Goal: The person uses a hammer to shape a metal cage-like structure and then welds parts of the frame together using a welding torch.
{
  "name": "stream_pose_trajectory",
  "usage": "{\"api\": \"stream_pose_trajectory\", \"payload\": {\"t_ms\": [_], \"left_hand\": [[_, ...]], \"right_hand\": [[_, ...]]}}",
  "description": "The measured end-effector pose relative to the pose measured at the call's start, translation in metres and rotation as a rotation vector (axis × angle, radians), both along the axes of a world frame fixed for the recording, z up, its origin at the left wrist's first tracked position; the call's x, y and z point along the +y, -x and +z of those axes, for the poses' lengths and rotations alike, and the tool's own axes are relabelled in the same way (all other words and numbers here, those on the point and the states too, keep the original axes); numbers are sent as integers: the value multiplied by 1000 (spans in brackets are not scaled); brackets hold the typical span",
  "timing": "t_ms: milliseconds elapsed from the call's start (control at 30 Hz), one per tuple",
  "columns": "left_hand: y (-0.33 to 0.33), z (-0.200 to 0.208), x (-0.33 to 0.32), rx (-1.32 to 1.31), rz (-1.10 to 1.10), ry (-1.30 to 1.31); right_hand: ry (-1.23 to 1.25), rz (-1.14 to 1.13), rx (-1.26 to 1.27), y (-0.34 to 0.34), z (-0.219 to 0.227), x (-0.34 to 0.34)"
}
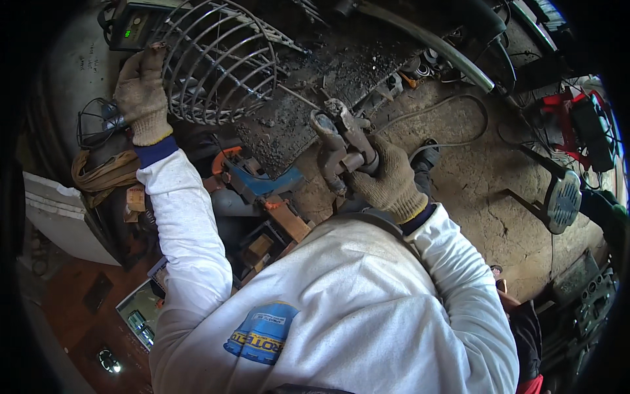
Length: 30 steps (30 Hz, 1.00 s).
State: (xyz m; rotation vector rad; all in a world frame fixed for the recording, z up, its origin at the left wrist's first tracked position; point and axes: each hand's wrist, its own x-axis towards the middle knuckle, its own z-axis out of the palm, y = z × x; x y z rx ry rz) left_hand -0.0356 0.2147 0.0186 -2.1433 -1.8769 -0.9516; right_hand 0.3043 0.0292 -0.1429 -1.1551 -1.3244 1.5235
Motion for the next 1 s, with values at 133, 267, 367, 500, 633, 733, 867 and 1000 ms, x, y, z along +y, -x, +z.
{"api": "stream_pose_trajectory", "payload": {"t_ms": [133, 267, 367, 500, 633, 733, 867, 1000], "left_hand": [[10, -1, 3, -20, -12, 7], [21, -4, 5, -75, -113, -32], [3, 0, 0, 37, 17, 43], [-1, 4, -3, 190, 68, 10], [9, 3, -3, 31, -24, 3], [-2, 3, -7, 151, 66, -1], [3, -1, 1, 217, 71, -21], [20, 5, 5, 287, 91, -27]], "right_hand": [[-9, -6, -16, 4, 0, 2], [7, 3, -27, 7, 2, 1], [103, 47, -63, 7, 4, 5], [61, 56, -61, 10, 0, 5], [95, 51, -69, 12, 2, 6], [75, 26, -70, 14, -3, 6], [40, 78, -428, 18, 7, 9], [84, 206, 58, 20, -3, 9]]}}
